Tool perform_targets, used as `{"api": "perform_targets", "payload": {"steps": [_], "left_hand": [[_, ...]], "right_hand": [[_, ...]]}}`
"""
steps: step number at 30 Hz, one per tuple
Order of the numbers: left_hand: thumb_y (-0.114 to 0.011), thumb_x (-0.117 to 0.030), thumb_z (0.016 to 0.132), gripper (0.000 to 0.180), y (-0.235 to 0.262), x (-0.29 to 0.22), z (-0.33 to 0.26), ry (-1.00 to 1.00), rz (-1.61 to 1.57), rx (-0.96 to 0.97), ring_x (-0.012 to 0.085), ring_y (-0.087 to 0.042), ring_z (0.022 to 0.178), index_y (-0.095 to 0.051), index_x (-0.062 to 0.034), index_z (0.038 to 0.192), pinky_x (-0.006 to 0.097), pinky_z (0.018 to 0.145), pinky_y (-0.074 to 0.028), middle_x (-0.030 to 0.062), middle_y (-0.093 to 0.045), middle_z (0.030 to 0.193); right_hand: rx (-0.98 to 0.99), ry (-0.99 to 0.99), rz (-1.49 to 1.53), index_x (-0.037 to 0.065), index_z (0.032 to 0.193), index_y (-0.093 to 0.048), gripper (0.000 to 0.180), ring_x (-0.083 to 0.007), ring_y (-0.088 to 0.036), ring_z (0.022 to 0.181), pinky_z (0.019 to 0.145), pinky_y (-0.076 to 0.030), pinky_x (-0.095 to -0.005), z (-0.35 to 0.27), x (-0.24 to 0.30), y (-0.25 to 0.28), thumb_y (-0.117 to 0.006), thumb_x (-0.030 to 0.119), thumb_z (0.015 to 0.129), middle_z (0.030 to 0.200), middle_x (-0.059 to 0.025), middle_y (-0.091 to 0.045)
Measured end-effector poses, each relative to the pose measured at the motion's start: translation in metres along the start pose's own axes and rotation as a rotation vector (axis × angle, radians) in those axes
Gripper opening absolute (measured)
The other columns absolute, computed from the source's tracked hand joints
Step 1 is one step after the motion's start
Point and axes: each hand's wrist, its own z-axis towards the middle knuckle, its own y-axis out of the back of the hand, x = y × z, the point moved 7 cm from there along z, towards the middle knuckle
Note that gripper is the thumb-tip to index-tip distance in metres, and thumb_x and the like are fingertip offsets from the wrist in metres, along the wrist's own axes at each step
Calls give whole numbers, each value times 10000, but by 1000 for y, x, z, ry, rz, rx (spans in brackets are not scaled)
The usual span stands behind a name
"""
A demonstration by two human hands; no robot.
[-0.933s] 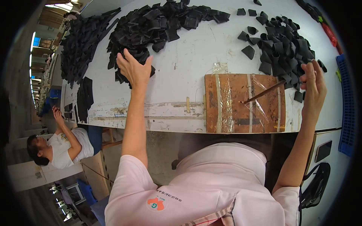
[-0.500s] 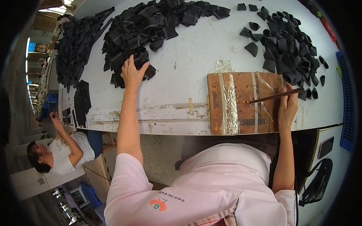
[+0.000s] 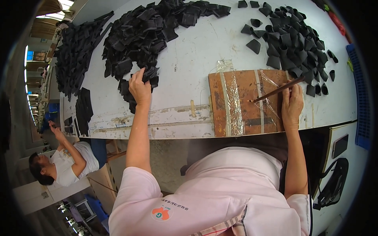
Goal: Applying adhesive and joining small foam or rubber parts together on a workbench.
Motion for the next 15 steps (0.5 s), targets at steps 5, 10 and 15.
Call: {"api": "perform_targets", "payload": {"steps": [5, 10, 15], "left_hand": [[-546, 77, 575, 448, 7, -32, -24, 79, -273, 28, 295, -515, 931, -603, -56, 999, 358, 818, -418, 108, -585, 978], [-530, 69, 577, 451, 12, -78, -41, 109, -501, 46, 291, -529, 937, -596, -30, 1012, 342, 834, -414, 131, -592, 963], [-569, 104, 604, 388, 9, -115, -52, 177, -757, 66, 270, -588, 841, -595, 5, 979, 310, 758, -453, 147, -597, 926]], "right_hand": [[-36, -18, 94, 4, 949, -550, 228, -278, -549, 795, 695, -428, -325, 3, 2, 1, -486, 212, 878, 877, -130, -550], [-47, -35, 110, 9, 941, -557, 214, -265, -559, 761, 672, -436, -318, 3, -3, 6, -496, 203, 873, 859, -120, -557], [-48, -52, 143, -1, 939, -550, 205, -244, -559, 757, 677, -433, -304, 1, -8, 1, -495, 185, 874, 840, -114, -560]]}}
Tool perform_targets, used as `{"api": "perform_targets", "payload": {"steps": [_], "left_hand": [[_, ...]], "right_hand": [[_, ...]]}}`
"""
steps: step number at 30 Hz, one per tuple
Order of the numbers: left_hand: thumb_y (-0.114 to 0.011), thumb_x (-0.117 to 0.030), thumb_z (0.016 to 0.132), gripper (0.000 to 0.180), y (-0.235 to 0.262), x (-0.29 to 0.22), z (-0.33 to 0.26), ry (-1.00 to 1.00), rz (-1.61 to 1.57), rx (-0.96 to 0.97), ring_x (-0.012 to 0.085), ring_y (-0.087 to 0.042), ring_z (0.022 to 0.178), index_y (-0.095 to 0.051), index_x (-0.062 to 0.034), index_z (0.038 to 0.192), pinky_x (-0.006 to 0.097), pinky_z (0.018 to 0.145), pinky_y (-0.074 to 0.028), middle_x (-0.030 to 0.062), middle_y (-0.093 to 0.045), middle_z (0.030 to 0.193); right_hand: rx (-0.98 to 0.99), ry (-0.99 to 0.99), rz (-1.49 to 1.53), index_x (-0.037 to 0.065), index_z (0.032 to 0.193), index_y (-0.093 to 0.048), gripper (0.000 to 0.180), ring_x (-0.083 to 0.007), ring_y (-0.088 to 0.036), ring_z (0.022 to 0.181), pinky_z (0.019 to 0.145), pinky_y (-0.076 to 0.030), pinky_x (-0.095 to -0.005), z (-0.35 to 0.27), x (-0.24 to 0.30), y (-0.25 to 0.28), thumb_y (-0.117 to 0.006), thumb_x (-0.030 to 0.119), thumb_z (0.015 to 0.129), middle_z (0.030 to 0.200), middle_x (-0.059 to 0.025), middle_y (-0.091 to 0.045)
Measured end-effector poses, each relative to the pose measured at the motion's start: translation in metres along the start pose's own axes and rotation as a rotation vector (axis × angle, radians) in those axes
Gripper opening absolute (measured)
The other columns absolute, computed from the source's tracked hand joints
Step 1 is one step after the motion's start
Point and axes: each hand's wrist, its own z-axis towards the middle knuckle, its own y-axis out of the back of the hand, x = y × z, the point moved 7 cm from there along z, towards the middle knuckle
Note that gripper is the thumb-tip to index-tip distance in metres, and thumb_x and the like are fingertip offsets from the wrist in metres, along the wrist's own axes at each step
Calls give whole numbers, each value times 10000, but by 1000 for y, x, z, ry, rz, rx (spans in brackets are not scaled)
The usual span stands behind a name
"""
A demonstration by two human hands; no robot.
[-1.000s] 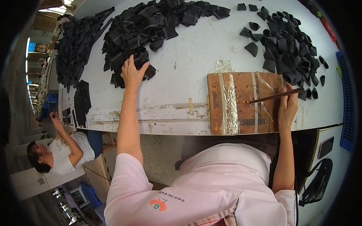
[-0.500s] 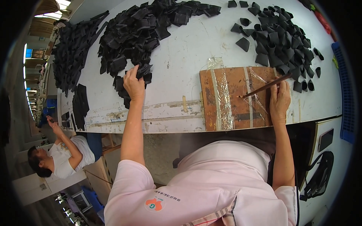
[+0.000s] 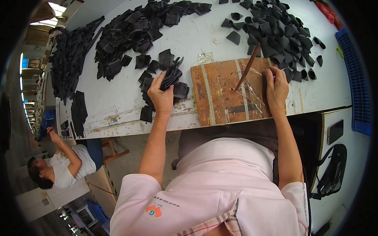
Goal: Applying adhesive and joining small foam or rubber parts together on a workbench.
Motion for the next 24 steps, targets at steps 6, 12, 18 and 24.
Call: {"api": "perform_targets", "payload": {"steps": [6, 12, 18, 24], "left_hand": [[-622, -42, 590, 487, -43, -31, -16, -150, 179, 222, 285, -460, 953, -548, -43, 1071, 377, 872, -343, 125, -516, 995], [-638, -393, 645, 760, -44, -54, -21, -289, 474, 402, 386, -338, 1102, -373, 1, 1238, 504, 943, -210, 265, -346, 1174], [-571, -410, 764, 624, 4, -29, 30, -90, 306, 260, 395, -308, 1164, -417, -4, 1214, 452, 946, -268, 254, -349, 1236], [-588, -434, 732, 617, 3, 33, 82, 164, 785, 289, 394, -357, 1119, -447, -80, 1216, 482, 902, -324, 235, -393, 1211]], "right_hand": [[-36, 21, 32, 11, 914, -560, 191, -258, -560, 713, 638, -435, -317, 0, 4, 3, -507, 187, 863, 814, -112, -557], [-39, 13, 47, 13, 908, -562, 185, -248, -562, 704, 627, -436, -315, 1, 3, 3, -507, 183, 861, 808, -109, -557], [-31, -32, 60, 18, 906, -564, 173, -245, -566, 687, 613, -439, -313, 0, -1, 5, -506, 175, 860, 804, -104, -559], [-69, 8, 79, 20, 896, -568, 165, -232, -554, 649, 593, -432, -308, -1, 3, 6, -516, 171, 852, 797, -100, -562]]}}
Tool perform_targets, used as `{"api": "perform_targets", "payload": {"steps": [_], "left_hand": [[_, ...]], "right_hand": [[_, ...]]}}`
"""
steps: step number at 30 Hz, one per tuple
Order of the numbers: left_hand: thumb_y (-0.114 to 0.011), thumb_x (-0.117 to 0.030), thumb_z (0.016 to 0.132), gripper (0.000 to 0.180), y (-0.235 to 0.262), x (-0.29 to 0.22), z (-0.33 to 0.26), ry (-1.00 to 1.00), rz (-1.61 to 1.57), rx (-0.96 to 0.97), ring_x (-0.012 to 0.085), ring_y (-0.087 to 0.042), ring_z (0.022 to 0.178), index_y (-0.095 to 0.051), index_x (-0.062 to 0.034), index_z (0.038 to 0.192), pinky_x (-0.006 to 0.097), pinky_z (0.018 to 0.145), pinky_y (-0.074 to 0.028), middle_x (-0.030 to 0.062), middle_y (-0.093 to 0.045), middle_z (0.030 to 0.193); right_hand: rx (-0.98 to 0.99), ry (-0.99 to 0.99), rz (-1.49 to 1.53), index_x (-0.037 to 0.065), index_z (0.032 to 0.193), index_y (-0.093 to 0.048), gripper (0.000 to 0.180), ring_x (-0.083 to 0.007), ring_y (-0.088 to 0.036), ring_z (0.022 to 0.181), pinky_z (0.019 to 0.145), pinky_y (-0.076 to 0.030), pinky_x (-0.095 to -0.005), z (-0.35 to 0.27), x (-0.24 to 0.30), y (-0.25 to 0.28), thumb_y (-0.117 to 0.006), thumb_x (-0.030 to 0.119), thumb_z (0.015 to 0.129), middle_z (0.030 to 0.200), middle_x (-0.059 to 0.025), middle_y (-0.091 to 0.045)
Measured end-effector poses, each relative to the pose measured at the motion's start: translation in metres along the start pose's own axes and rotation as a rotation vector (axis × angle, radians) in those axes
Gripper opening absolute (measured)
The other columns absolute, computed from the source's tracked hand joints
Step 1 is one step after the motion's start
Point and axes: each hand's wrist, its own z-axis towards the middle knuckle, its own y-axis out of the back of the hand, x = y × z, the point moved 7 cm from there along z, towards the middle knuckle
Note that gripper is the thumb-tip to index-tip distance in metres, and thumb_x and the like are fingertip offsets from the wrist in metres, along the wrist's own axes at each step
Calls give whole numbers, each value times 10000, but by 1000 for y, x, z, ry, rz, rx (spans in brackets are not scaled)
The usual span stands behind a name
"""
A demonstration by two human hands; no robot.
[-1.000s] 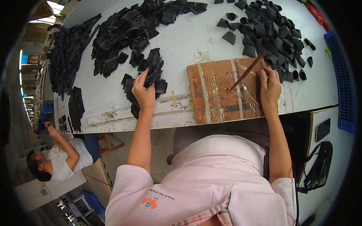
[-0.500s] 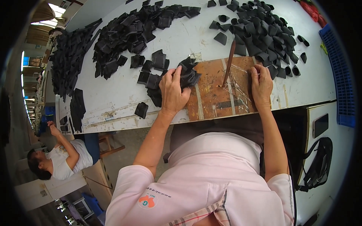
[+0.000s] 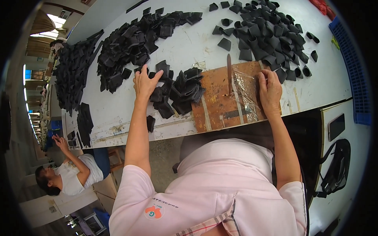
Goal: Applying adhesive and joining small foam or rubber parts together on a workbench.
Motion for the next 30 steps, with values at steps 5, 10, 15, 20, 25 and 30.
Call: {"api": "perform_targets", "payload": {"steps": [5, 10, 15, 20, 25, 30], "left_hand": [[-592, -202, 747, 279, -16, -31, 8, -306, -56, -99, 343, -459, 954, -595, -74, 994, 419, 796, -387, 158, -532, 986], [-542, -3, 683, 178, -13, -45, 11, -438, -269, -216, 308, -532, 800, -621, -11, 842, 373, 729, -422, 158, -574, 802], [-520, 25, 693, 153, 22, -94, -17, -474, -512, -172, 319, -558, 716, -616, 8, 811, 367, 672, -453, 155, -585, 781], [-554, -189, 789, 337, -2, -131, -79, -606, -297, -57, 342, -463, 1025, -533, 21, 1052, 393, 862, -356, 214, -508, 1076], [-483, -494, 796, 694, -40, -130, -101, -567, -57, -35, 421, -226, 1231, -386, 30, 1241, 586, 953, -162, 299, -287, 1294], [-495, -325, 830, 482, 0, -112, -98, -565, -300, -143, 398, -304, 1175, -434, -21, 1199, 526, 948, -216, 270, -381, 1216]], "right_hand": [[-2, -16, -23, 25, 887, -577, 160, -222, -539, 610, 569, -422, -306, 2, -5, -2, -532, 171, 840, 789, -93, -562], [29, -40, -4, 35, 877, -573, 135, -248, -551, 637, 571, -421, -311, 2, -7, -4, -541, 157, 827, 790, -99, -563], [21, -63, -5, 12, 876, -568, 124, -201, -535, 625, 571, -416, -278, 1, -14, -3, -536, 124, 831, 768, -88, -552], [9, -52, 38, 28, 873, -581, 126, -188, -521, 583, 549, -412, -277, 1, -13, -1, -556, 140, 819, 758, -78, -559], [21, -28, 36, 18, 875, -585, 144, -178, -525, 591, 567, -422, -256, 2, -9, -7, -558, 151, 825, 762, -83, -568], [35, -27, 31, 10, 879, -583, 135, -155, -541, 660, 613, -426, -255, 2, -15, -4, -546, 133, 837, 765, -72, -576]]}}
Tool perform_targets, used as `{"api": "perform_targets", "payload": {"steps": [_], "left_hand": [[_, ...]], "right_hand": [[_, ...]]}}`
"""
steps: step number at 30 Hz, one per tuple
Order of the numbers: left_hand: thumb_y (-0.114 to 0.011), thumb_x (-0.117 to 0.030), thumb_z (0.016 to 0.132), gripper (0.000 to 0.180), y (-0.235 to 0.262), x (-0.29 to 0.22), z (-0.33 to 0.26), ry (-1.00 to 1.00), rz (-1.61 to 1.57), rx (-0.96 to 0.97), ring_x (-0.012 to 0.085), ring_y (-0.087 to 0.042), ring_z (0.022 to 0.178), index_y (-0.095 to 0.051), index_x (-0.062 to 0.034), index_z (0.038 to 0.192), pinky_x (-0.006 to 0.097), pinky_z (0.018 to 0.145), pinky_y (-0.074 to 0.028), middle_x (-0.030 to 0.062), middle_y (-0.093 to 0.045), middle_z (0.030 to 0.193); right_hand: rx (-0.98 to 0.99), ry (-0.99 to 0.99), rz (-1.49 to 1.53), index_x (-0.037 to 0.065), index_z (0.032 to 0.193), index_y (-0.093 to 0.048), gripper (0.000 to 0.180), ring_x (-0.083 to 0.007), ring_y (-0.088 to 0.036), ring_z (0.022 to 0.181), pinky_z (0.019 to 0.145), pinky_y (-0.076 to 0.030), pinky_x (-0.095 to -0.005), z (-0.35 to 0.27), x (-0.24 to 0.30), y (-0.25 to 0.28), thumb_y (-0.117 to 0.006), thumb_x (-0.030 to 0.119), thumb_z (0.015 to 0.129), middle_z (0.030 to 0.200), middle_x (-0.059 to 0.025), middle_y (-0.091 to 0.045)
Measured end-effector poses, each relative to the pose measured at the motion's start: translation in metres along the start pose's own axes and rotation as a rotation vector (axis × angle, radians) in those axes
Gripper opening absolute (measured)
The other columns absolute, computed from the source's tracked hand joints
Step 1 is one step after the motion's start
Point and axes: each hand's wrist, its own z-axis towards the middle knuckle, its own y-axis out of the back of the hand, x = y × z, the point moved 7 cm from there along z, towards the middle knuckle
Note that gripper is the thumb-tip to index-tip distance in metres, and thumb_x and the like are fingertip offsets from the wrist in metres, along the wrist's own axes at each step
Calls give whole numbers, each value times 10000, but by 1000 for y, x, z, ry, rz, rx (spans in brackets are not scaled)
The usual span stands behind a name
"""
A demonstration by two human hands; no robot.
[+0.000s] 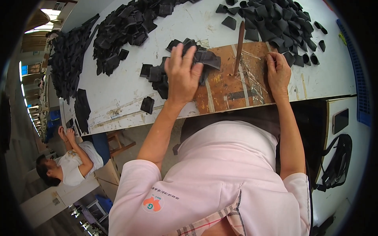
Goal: Applying adhesive and joining small foam or rubber parts together on a workbench.
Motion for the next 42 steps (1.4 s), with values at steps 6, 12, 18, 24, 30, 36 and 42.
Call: {"api": "perform_targets", "payload": {"steps": [6, 12, 18, 24, 30, 36, 42], "left_hand": [[-522, -108, 769, 277, 52, 144, -38, 609, 204, -219, 360, -445, 988, -519, 47, 999, 423, 853, -360, 219, -489, 1048], [-554, -127, 766, 150, 71, 167, -35, 634, 94, -291, 293, -559, 696, -547, 22, 781, 373, 665, -438, 159, -576, 754], [-594, -45, 790, 54, 97, 62, -19, 369, -412, -410, 54, -485, 589, -555, -7, 791, 188, 544, -402, 5, -543, 671], [-596, -54, 797, 93, 24, -63, -19, 524, -1410, 98, 62, -521, 647, -558, 0, 863, 189, 568, -421, 14, -572, 738], [-516, -93, 832, 169, 6, -89, -23, 634, -1957, 298, 153, -571, 700, -521, 25, 953, 261, 618, -472, 100, -592, 814], [-517, -63, 829, 134, 3, -92, -22, 627, -1794, 299, 169, -588, 632, -543, 32, 919, 268, 578, -490, 117, -602, 754], [-568, -48, 817, 68, 9, -83, -18, 527, -1265, 119, 67, -543, 556, -576, 16, 839, 167, 519, -443, 56, -602, 688]], "right_hand": [[-10, 4, -11, 7, 881, -580, 135, -140, -536, 655, 615, -425, -243, -1, 4, -1, -546, 130, 838, 763, -68, -579], [-117, 39, 109, -1, 862, -575, 95, -153, -535, 624, 582, -421, -244, -9, 7, 17, -544, 81, 824, 752, -83, -569], [151, 165, 315, -4, 824, -566, 50, -151, -512, 593, 531, -406, -251, -55, 114, 28, -554, 35, 794, 701, -83, -529], [599, -422, 901, -39, 932, -553, 273, -98, -555, 634, 573, -478, -225, -59, 132, -5, -593, 205, 816, 747, -54, -580], [548, -752, 1489, 33, 824, -573, 93, -100, -589, 662, 591, -503, -228, -56, 117, 0, -566, 125, 834, 773, -53, -603], [574, -769, 1497, 32, 826, -571, 99, -92, -578, 654, 595, -492, -219, -56, 111, -2, -586, 130, 823, 774, -48, -598], [49, 69, 205, 9, 923, -561, 281, -142, -534, 615, 547, -433, -252, -36, 126, 45, -679, 139, 703, 757, -68, -554]]}}
